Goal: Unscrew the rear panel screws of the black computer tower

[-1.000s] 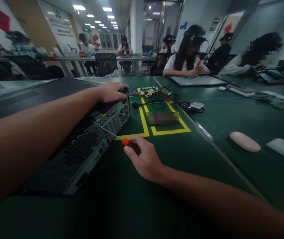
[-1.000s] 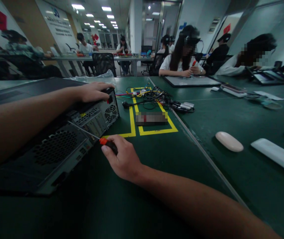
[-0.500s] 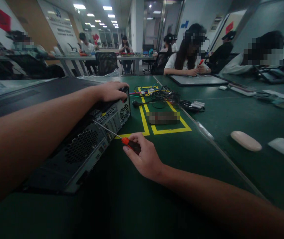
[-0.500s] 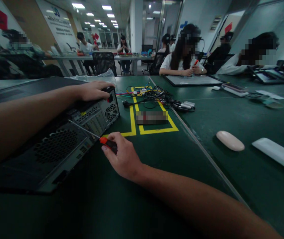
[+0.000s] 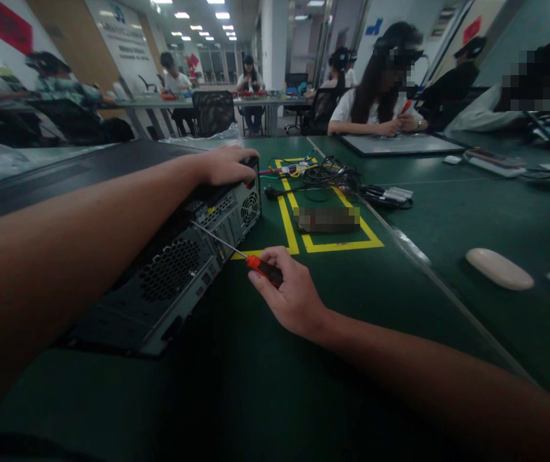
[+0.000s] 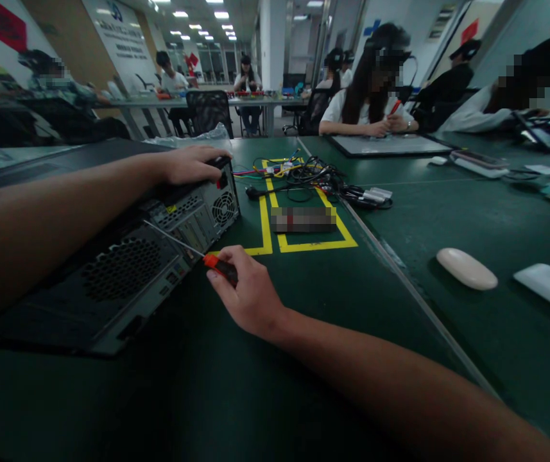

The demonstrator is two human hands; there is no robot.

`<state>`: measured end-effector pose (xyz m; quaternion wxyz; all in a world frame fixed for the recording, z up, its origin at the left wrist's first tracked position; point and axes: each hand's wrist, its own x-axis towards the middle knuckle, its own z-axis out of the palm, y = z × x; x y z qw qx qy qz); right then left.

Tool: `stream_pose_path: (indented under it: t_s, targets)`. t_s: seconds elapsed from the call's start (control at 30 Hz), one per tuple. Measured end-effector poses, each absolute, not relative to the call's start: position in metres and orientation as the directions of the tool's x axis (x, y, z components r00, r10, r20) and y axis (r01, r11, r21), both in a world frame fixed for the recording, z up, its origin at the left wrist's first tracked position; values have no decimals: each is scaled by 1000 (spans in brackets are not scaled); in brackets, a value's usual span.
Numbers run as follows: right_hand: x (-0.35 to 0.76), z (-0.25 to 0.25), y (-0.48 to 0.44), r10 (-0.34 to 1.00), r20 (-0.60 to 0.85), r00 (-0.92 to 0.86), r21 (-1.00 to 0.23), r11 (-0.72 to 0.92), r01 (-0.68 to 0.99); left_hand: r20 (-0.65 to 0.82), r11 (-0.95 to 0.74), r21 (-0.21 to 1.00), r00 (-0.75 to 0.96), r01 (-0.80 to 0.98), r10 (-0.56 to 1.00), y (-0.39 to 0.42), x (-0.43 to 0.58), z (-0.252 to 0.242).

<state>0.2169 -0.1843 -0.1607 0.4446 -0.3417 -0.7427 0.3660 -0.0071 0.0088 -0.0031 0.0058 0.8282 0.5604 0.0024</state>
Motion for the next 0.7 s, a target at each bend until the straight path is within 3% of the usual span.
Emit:
stream_pose_path:
  t_s: [0.27, 0.7]
  targets:
    - [219, -158, -185, 831, 412, -373, -826, 514, 233, -2, -383, 0, 383, 924, 924, 14, -11, -6]
    - [219, -160, -183, 805, 457, -378, -791, 562, 242, -3, -408, 113, 411, 906, 912, 17, -16, -7]
